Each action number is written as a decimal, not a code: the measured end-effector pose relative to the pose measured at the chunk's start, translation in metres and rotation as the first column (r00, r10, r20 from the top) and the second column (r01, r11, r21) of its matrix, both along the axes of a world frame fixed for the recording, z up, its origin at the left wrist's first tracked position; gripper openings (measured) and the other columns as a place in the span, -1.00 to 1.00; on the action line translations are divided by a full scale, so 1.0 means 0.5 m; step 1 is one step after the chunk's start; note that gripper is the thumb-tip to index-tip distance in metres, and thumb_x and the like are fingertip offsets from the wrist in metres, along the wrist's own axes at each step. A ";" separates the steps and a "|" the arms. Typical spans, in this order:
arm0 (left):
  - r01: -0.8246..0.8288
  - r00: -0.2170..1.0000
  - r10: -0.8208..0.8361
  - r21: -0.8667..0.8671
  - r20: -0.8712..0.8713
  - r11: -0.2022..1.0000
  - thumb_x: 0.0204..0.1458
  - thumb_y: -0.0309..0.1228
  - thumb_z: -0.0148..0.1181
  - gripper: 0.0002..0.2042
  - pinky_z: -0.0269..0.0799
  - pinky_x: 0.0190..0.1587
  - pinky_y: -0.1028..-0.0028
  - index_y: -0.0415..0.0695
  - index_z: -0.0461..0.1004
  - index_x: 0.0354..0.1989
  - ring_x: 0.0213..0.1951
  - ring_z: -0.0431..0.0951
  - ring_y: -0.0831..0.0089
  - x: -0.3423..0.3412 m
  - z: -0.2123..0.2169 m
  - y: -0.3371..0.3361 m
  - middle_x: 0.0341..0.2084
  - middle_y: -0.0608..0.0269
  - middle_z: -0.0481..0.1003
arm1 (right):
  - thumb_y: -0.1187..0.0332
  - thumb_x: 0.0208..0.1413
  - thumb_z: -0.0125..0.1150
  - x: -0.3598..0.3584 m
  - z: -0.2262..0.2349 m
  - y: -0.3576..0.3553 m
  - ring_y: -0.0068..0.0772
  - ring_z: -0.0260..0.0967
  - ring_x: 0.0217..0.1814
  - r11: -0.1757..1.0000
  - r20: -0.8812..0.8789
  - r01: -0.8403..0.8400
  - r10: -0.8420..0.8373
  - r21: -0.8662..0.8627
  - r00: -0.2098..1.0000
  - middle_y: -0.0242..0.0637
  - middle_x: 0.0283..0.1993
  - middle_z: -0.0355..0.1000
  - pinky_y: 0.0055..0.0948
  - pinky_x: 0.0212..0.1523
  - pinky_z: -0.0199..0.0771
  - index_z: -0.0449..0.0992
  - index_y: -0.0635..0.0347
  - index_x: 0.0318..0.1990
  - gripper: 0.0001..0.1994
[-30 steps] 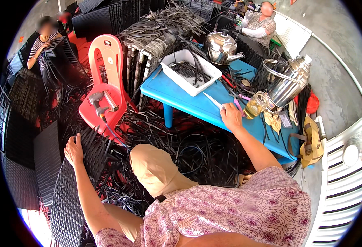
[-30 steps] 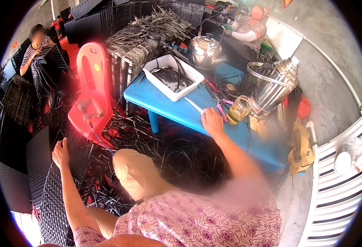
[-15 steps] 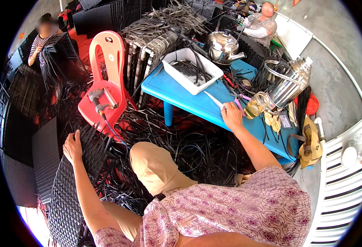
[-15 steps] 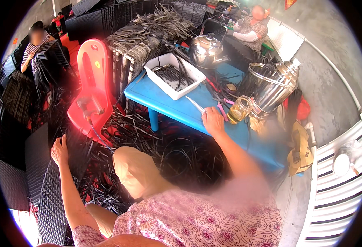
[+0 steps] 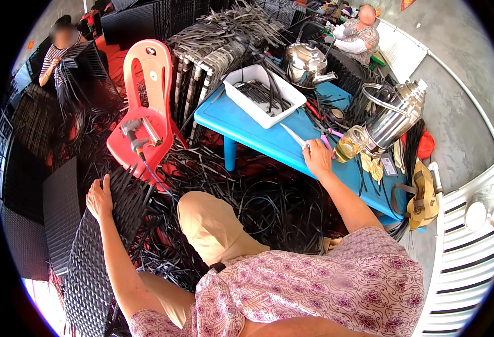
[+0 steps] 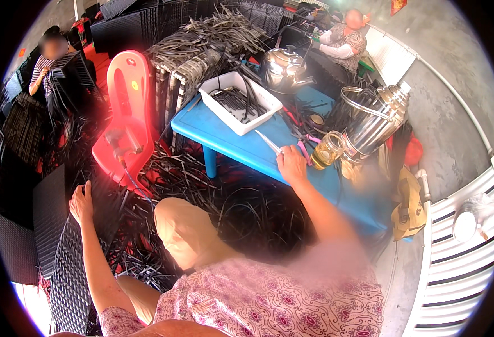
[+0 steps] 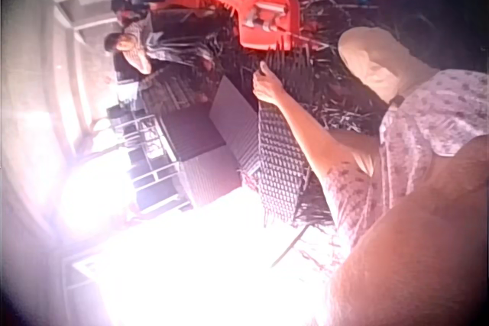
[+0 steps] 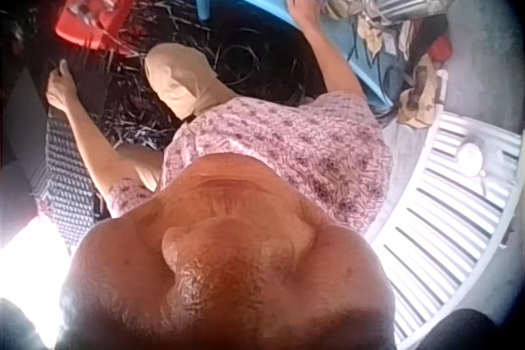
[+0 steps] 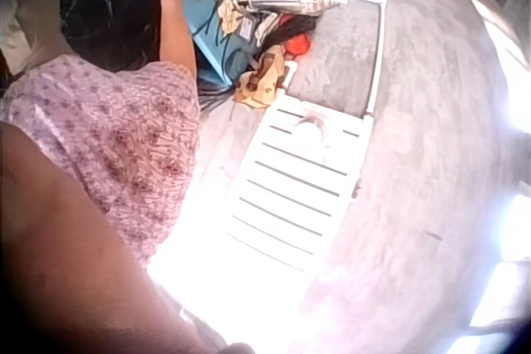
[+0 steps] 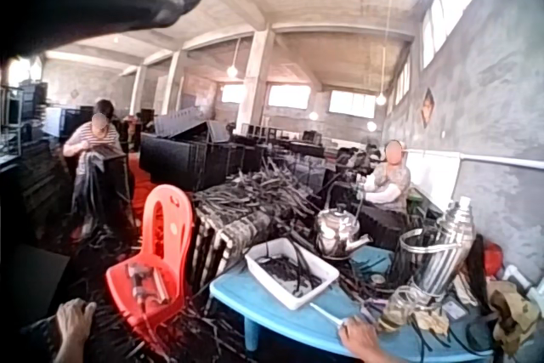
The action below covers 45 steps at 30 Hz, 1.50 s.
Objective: The person sits on the floor and weaves a black synthetic mat by hand, interlacing strips of material. They adjust the weave and trim excess strands using shears. The person works on a single mat throughout the clip.
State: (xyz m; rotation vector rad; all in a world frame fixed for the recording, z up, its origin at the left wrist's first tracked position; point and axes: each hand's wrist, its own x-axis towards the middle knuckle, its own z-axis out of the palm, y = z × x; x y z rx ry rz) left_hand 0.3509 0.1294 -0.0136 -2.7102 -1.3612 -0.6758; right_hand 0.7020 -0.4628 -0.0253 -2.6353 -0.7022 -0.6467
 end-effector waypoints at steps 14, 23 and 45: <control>-0.041 0.999 0.040 -0.030 -0.034 0.999 0.32 0.17 -0.17 -0.35 0.35 0.19 0.15 -0.23 0.55 0.03 0.07 0.55 0.11 0.002 0.010 -0.011 -0.02 0.02 0.60 | 0.27 0.20 0.17 -0.002 0.004 0.000 0.06 0.49 -0.17 1.000 -0.006 0.008 -0.008 -0.008 1.000 -0.11 -0.21 0.46 0.02 -0.18 0.48 0.52 0.16 -0.16 -0.82; -0.034 0.999 0.034 -0.021 -0.013 0.999 0.32 0.15 -0.15 -0.37 0.35 0.18 0.16 -0.24 0.55 0.02 0.06 0.56 0.10 0.000 0.011 -0.021 -0.03 0.01 0.60 | 0.26 0.20 0.16 -0.003 -0.004 -0.003 0.08 0.50 -0.19 1.000 -0.014 0.011 -0.011 -0.005 1.000 -0.10 -0.22 0.46 0.02 -0.20 0.49 0.53 0.17 -0.17 -0.81; -0.058 0.997 0.056 -0.047 -0.043 0.997 0.32 0.16 -0.16 -0.36 0.34 0.20 0.15 -0.24 0.55 0.02 0.07 0.55 0.10 0.002 0.020 -0.030 -0.03 0.01 0.60 | 0.26 0.21 0.17 -0.003 0.001 -0.002 0.06 0.49 -0.15 1.000 -0.026 0.018 -0.018 -0.001 1.000 -0.12 -0.20 0.47 0.01 -0.18 0.49 0.55 0.17 -0.16 -0.80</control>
